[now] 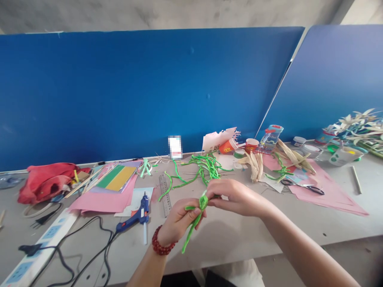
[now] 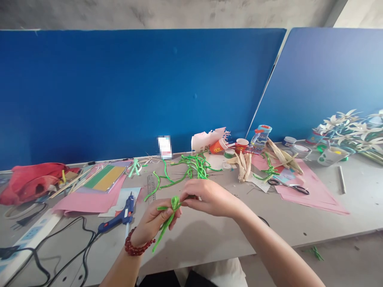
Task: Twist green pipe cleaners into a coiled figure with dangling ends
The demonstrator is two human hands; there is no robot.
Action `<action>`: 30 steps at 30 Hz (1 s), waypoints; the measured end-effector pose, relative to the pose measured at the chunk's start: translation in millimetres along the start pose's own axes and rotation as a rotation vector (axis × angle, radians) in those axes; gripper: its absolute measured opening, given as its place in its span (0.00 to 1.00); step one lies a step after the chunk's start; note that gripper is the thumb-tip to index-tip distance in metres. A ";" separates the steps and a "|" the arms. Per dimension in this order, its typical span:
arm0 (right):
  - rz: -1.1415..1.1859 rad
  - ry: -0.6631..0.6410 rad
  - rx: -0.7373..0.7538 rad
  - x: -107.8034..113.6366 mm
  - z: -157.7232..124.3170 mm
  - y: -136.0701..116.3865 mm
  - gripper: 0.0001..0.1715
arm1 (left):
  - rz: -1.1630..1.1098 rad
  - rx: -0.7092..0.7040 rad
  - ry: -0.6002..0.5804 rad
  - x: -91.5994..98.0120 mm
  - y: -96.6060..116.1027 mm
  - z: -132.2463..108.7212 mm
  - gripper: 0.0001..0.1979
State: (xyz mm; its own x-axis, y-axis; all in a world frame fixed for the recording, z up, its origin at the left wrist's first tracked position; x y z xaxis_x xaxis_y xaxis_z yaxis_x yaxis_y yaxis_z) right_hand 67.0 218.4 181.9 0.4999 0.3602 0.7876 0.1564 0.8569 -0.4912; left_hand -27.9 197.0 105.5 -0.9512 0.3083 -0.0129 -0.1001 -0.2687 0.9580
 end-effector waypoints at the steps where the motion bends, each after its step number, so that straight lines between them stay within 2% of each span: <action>1: -0.013 -0.043 0.006 1.1 2.0 1.6 0.08 | 0.042 0.005 -0.014 -1.3 1.4 0.6 0.19; 7: 0.045 -0.337 -0.004 -15.9 18.5 20.4 0.03 | 0.273 0.023 -0.202 -20.3 6.4 5.8 0.19; 9: 0.008 -0.347 0.011 -18.1 26.9 21.4 0.04 | 0.305 0.040 -0.225 -22.3 4.4 7.2 0.18; 12: -0.118 -0.310 -0.015 -17.3 38.3 20.7 0.06 | 0.292 0.094 -0.195 -19.1 -2.3 8.6 0.17; 15: -0.281 -0.239 -0.081 -15.4 43.2 15.1 0.07 | 0.231 0.193 -0.106 -11.1 -15.3 8.3 0.15; 17: -0.421 -0.147 -0.099 -12.8 41.8 5.4 0.09 | 0.200 0.212 -0.022 -4.2 -20.9 8.1 0.14; 19: -0.534 -0.042 -0.071 -12.1 36.0 -9.7 0.12 | 0.127 0.198 0.073 3.7 -23.5 7.6 0.15; 21: -0.585 0.055 -0.027 -13.8 26.2 -23.6 0.10 | -0.021 0.205 0.146 8.9 -27.7 6.3 0.17; 25: -0.498 0.239 -0.032 -13.8 1.6 -28.9 0.12 | -0.352 0.245 0.214 8.7 -34.1 3.8 0.18; 30: -0.341 0.415 -0.039 -7.5 -19.6 -21.6 0.09 | -0.551 0.226 0.302 5.3 -36.3 0.6 0.17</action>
State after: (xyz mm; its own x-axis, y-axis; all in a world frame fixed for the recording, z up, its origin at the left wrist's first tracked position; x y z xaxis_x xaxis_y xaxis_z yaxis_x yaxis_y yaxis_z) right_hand 76.6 190.0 179.4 0.7088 -0.1186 0.6954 0.3959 0.8827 -0.2530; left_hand -29.2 209.0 70.8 -0.8216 0.0676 -0.5660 -0.5627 0.0628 0.8243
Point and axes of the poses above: each hand's wrist, its own z-axis towards the middle knuckle, its own x-axis out of the back of the hand, y = z × x, the point moved 10 cm from there along z, towards the middle knuckle, and after that the axes turned 6 degrees about -z, right-handed, at the moved point
